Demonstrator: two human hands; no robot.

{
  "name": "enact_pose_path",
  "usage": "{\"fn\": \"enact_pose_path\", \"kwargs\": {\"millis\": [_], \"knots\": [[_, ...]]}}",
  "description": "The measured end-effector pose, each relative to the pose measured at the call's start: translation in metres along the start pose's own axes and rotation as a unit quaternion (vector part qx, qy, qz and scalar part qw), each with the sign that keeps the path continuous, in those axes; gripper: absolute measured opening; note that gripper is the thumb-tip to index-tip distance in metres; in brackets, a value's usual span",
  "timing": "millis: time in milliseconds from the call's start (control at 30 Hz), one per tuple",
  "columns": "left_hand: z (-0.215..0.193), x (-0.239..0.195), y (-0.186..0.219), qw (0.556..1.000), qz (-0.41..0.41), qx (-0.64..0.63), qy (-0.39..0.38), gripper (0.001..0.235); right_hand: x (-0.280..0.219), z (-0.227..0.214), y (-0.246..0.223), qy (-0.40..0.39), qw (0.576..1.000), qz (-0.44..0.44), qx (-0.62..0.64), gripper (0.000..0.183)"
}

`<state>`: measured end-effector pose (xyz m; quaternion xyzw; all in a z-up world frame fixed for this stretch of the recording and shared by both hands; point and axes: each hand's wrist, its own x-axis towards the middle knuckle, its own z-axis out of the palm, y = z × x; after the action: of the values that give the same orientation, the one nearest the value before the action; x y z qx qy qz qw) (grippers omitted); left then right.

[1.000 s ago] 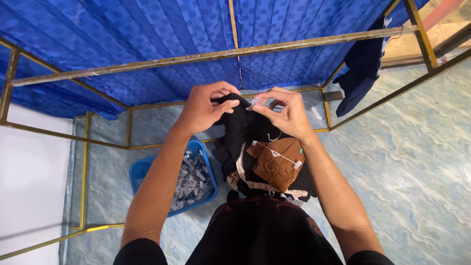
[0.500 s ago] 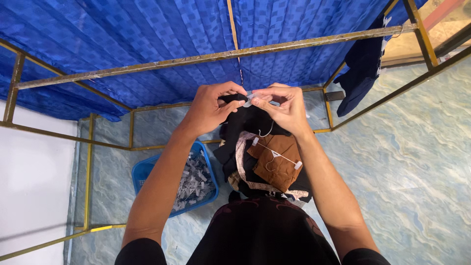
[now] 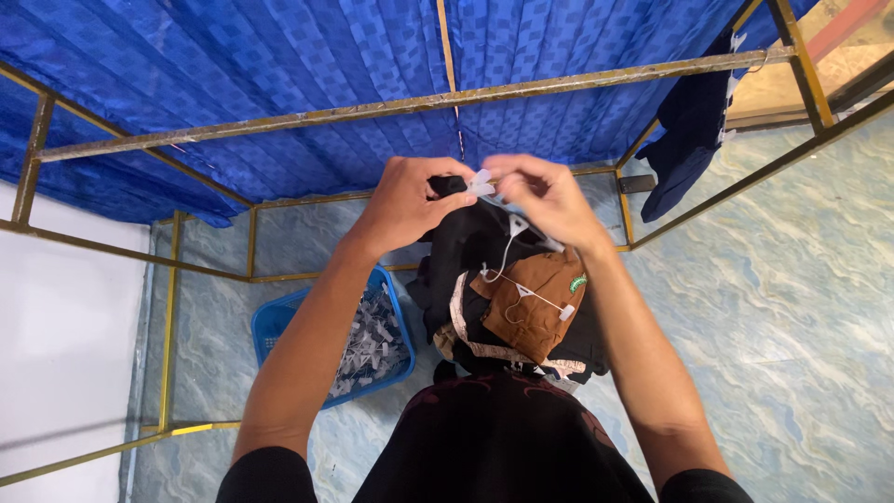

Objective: The person picks up clothes from a pile, places them on hangers, and hangs them on a metal rack. The person handles a dark blue garment, a black garment, and a brown garment, using white plastic hangers and clips to secure them to the rack.

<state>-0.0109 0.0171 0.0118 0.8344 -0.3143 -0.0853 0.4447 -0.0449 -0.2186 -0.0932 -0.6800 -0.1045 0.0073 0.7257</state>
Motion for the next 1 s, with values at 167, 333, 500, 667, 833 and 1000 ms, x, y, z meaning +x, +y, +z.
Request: {"fn": "enact_pose_path", "kwargs": {"millis": [167, 333, 500, 667, 833, 1000], "knots": [[-0.012, -0.011, -0.01, 0.998, -0.058, 0.002, 0.017, 0.022, -0.01, -0.063, 0.036, -0.036, 0.983, -0.005, -0.182, 0.051], [-0.031, -0.019, -0.025, 0.995, 0.005, -0.079, 0.053, 0.021, -0.032, -0.095, 0.064, -0.178, 0.978, 0.078, -0.069, 0.083], [-0.046, -0.023, -0.037, 0.989, -0.038, -0.119, 0.075, 0.02, -0.041, -0.048, 0.088, -0.116, 0.99, 0.024, -0.079, 0.1], [-0.054, -0.024, -0.05, 0.981, -0.055, -0.163, 0.089, 0.019, -0.031, -0.022, 0.109, 0.013, 0.991, 0.045, -0.122, 0.063], [-0.062, -0.034, -0.073, 0.975, -0.063, -0.17, 0.129, 0.018, -0.03, -0.029, 0.101, 0.079, 0.971, 0.197, -0.113, 0.047], [-0.056, -0.047, -0.104, 0.958, -0.131, -0.201, 0.154, 0.02, -0.031, -0.034, 0.054, 0.034, 0.998, 0.049, 0.017, 0.06]]}}
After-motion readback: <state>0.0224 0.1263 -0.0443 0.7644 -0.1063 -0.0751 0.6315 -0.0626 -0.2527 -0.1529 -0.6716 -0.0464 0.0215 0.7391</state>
